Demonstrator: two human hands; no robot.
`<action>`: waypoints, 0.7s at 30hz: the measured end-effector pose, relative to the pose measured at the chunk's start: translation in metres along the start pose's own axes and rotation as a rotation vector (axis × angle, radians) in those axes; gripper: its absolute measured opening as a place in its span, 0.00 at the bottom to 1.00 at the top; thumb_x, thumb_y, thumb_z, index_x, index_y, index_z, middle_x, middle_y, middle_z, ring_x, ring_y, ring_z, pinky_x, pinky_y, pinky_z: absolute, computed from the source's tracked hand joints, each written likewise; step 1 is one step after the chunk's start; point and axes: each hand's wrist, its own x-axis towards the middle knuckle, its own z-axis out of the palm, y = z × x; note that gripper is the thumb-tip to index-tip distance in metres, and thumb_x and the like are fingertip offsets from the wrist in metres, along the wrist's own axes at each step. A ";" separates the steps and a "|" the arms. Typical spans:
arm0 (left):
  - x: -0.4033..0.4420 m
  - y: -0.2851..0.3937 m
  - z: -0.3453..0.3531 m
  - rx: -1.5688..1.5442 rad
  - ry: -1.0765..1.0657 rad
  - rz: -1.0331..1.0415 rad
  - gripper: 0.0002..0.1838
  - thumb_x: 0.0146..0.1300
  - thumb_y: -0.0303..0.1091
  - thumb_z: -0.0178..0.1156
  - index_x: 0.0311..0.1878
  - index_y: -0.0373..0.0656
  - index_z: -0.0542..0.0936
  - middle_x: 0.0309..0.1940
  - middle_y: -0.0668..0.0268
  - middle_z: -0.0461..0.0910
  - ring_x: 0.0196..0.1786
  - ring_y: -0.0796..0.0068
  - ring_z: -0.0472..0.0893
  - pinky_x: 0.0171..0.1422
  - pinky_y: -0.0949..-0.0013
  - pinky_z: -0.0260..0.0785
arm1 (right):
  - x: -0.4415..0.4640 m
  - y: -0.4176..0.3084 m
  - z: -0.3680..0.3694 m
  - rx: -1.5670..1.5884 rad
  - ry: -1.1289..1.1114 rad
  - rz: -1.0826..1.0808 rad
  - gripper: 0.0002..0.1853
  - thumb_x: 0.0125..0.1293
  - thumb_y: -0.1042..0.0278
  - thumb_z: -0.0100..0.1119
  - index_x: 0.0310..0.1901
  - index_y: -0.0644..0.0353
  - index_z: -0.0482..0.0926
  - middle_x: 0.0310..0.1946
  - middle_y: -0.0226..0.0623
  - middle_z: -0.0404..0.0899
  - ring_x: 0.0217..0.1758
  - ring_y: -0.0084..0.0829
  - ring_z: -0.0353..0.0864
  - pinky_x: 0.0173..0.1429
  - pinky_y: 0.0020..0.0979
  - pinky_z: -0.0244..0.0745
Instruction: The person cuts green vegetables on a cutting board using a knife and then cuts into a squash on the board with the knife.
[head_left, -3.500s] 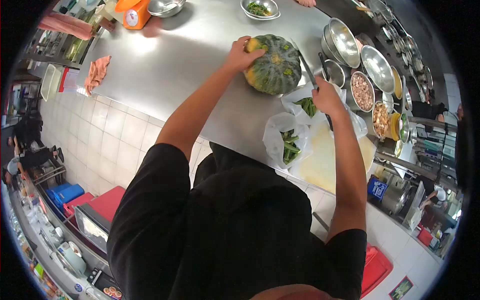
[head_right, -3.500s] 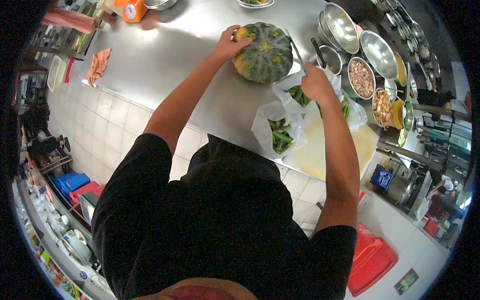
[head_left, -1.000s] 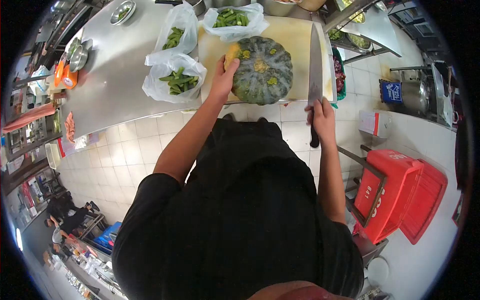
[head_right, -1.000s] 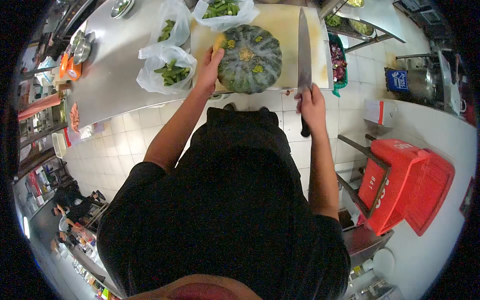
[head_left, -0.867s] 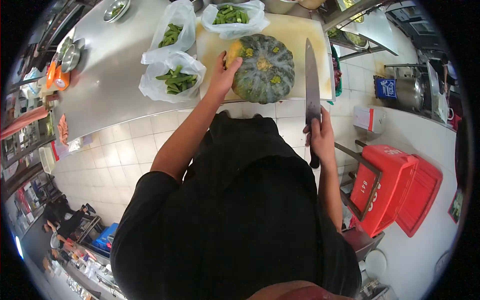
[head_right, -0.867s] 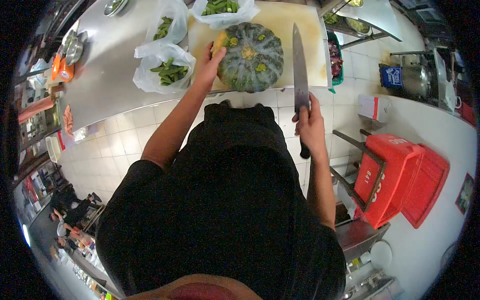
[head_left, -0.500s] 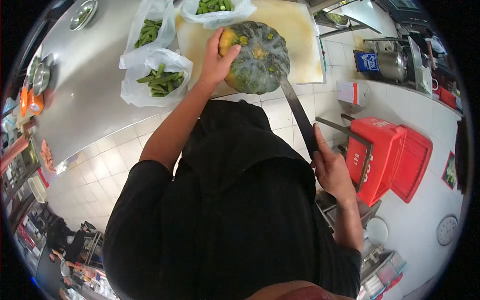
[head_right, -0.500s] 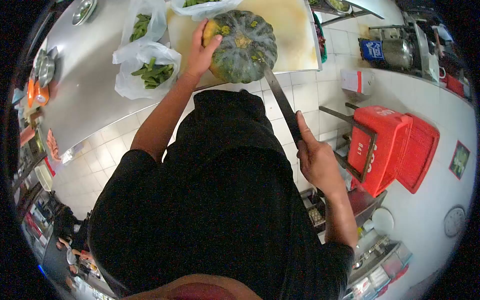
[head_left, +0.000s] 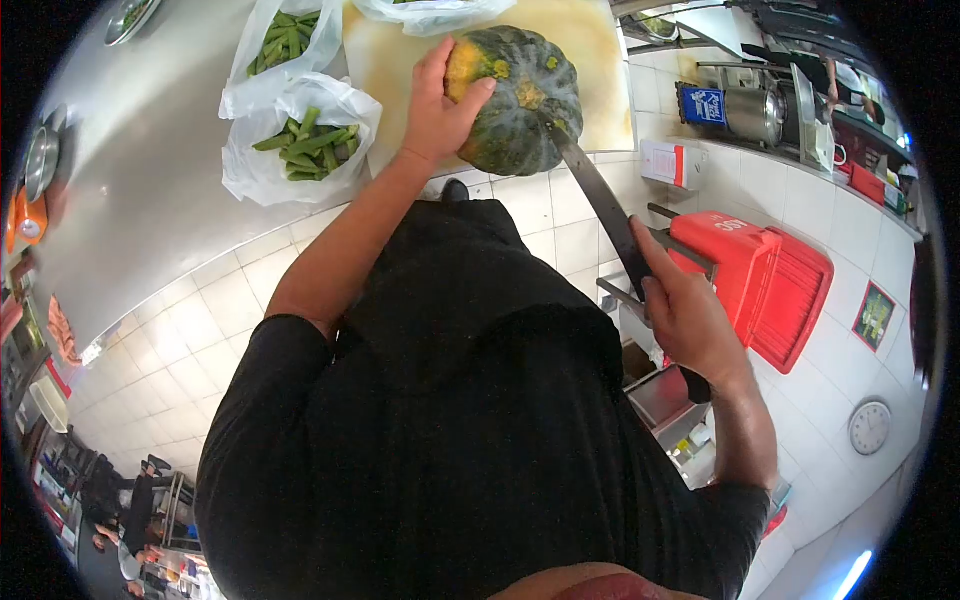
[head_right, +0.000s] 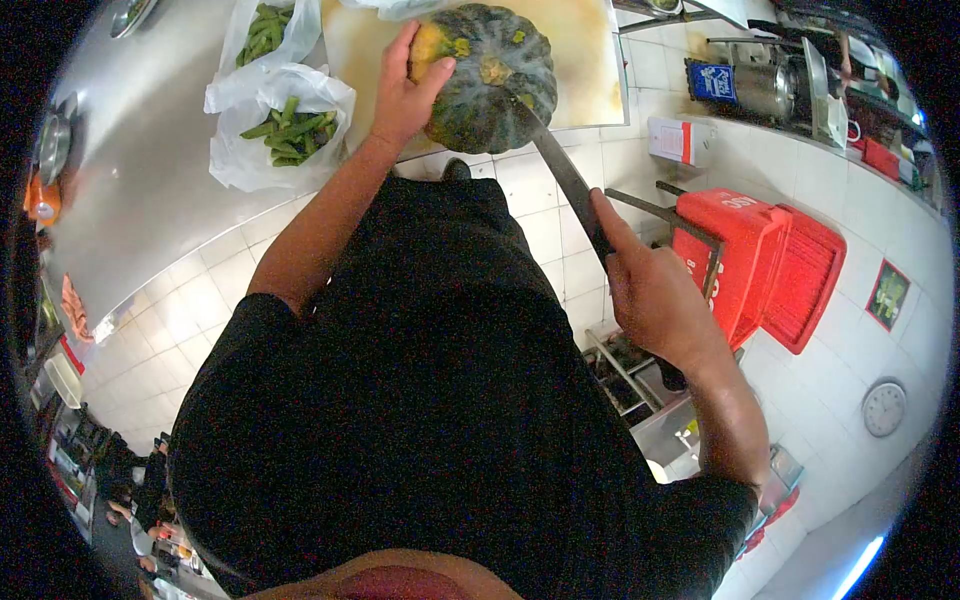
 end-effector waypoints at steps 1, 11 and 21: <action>-0.001 0.000 0.001 -0.007 0.009 0.004 0.43 0.62 0.41 0.75 0.75 0.34 0.66 0.66 0.47 0.69 0.68 0.51 0.72 0.74 0.54 0.67 | 0.001 -0.002 -0.002 -0.001 -0.008 0.015 0.37 0.74 0.75 0.49 0.83 0.48 0.56 0.28 0.68 0.79 0.35 0.68 0.82 0.44 0.60 0.72; -0.007 0.001 0.002 0.018 0.019 0.049 0.42 0.62 0.42 0.75 0.74 0.34 0.67 0.67 0.46 0.68 0.69 0.48 0.70 0.75 0.55 0.66 | 0.019 -0.012 -0.049 -0.188 -0.105 -0.111 0.36 0.71 0.77 0.45 0.81 0.49 0.60 0.41 0.63 0.83 0.41 0.53 0.86 0.53 0.47 0.79; -0.011 0.000 0.005 -0.028 0.025 -0.001 0.43 0.61 0.44 0.75 0.74 0.35 0.67 0.69 0.45 0.65 0.71 0.46 0.68 0.76 0.52 0.64 | 0.054 -0.067 -0.070 -0.397 -0.238 0.036 0.37 0.73 0.77 0.46 0.83 0.44 0.58 0.46 0.58 0.82 0.45 0.49 0.85 0.57 0.49 0.77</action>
